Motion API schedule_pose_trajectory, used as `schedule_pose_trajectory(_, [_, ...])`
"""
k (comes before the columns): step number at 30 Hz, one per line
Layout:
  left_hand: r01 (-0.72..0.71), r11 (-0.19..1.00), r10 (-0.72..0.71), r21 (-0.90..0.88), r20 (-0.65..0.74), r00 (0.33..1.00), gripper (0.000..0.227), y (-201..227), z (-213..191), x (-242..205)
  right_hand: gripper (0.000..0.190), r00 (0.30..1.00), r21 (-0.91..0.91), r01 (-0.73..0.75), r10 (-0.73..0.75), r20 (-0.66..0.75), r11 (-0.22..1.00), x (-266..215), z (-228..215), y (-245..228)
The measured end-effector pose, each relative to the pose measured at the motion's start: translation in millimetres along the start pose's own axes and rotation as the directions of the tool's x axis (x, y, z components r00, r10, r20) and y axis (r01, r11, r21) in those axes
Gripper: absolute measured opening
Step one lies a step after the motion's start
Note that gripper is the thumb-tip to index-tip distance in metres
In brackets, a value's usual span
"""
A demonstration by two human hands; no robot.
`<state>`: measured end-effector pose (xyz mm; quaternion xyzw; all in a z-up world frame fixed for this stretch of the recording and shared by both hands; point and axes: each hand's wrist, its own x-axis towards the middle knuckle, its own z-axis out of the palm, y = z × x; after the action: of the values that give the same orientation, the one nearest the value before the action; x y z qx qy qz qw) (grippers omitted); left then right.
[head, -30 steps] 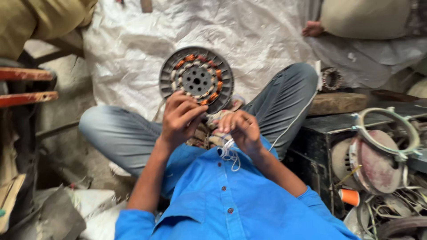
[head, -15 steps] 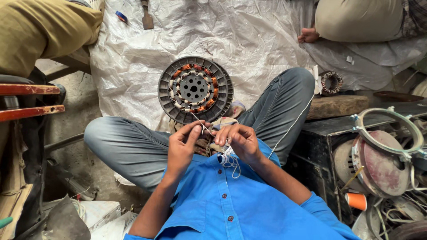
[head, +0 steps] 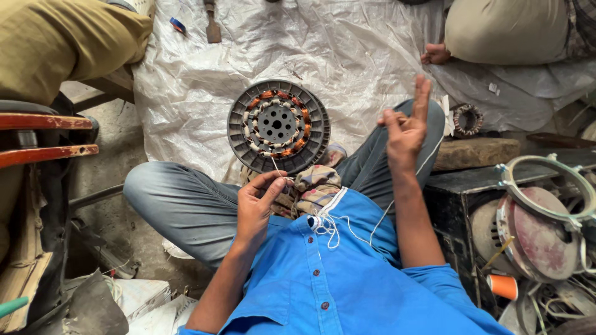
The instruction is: The person sits cross-legged on the floor and ties white string around copper windings on a motor stator. They repeatedly wrap, knot, and trim the string to secure the windings, using scissors to cut excess string.
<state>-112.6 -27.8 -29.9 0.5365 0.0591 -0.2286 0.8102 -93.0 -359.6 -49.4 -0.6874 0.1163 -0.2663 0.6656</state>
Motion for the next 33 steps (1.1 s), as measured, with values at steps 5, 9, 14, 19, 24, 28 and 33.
schedule_pose_trajectory(5, [0.012,1.000,-0.012,0.009,0.008,1.000,0.025,1.6,0.4,-0.8,0.089,1.000,0.099,-0.025,0.023,0.015,0.995,7.6,-14.9,2.3])
schedule_pose_trajectory(9, [0.024,0.999,-0.025,0.027,0.009,1.000,0.026,3.3,0.0,-2.0,0.089,1.000,0.128,-0.030,0.029,0.011,0.991,8.6,-17.6,3.0])
schedule_pose_trajectory(14, [-0.007,0.999,0.005,0.053,0.034,0.999,0.028,7.6,-0.8,-3.6,0.070,1.000,0.093,-0.006,0.005,0.016,0.996,8.5,-14.5,2.0])
schedule_pose_trajectory(19, [-0.011,0.998,0.008,0.058,0.046,0.999,0.028,8.1,0.4,-5.0,0.024,0.981,-0.050,-0.104,0.111,0.159,0.993,-31.3,21.5,-10.7])
schedule_pose_trajectory(24, [-0.002,0.997,-0.001,0.074,0.038,0.999,0.029,8.3,2.1,-6.3,0.035,0.803,-0.051,0.128,-0.073,0.592,0.991,-80.0,69.3,-42.3])
schedule_pose_trajectory(28, [-0.044,0.995,0.038,0.092,0.061,0.997,0.028,7.7,1.8,-6.8,0.047,0.730,-0.079,0.270,-0.150,0.667,0.960,-85.1,93.0,-63.8])
schedule_pose_trajectory(33, [-0.061,0.985,0.054,0.161,0.047,0.997,0.027,7.4,1.7,-4.7,0.028,0.714,-0.083,0.312,-0.176,0.678,0.947,-83.1,104.1,-64.2])
